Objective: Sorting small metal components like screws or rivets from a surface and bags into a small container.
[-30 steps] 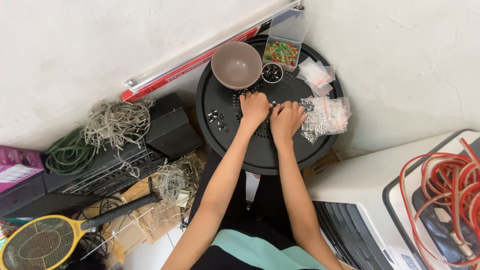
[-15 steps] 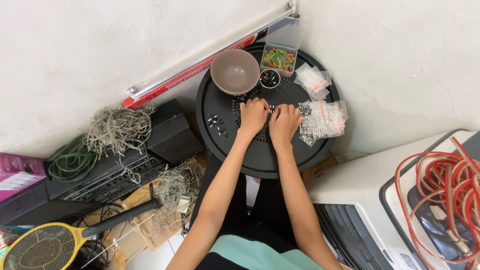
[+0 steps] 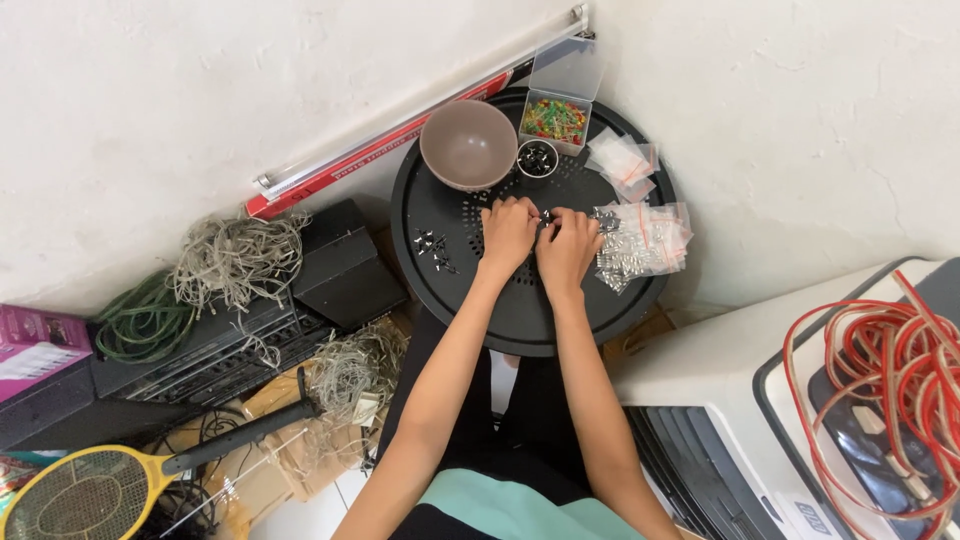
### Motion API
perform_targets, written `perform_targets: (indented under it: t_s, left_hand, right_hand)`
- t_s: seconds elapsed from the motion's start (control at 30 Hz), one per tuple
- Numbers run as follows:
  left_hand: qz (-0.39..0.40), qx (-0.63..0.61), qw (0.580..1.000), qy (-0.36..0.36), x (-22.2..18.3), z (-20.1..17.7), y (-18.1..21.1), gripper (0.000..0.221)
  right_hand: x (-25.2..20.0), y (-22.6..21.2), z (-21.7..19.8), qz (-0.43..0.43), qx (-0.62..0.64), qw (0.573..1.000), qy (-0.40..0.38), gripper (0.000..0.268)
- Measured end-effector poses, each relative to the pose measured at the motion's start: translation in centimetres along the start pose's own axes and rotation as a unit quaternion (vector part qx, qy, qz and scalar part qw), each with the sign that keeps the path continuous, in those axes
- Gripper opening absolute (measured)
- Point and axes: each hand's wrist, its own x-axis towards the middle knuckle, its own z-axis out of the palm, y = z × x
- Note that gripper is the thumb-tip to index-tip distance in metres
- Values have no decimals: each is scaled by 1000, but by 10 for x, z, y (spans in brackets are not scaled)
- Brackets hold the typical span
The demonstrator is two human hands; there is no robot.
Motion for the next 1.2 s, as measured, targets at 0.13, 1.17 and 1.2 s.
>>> perform_targets:
  t_s: [0.13,1.17,1.2]
  left_hand:
    - [-6,-6,1000,-10,1,8,-4,3]
    - [-51,65,996,-44,-26,-111,-91,7]
    - [-61,82,994,-42,-28,-115,-98,11]
  right_hand:
    - [1,0,1,3,10,1000,-11,22]
    - [-11,-70,-27,-311,175,922,-150,5]
    - [-12,-75,-29,-340,191,905,-169,6]
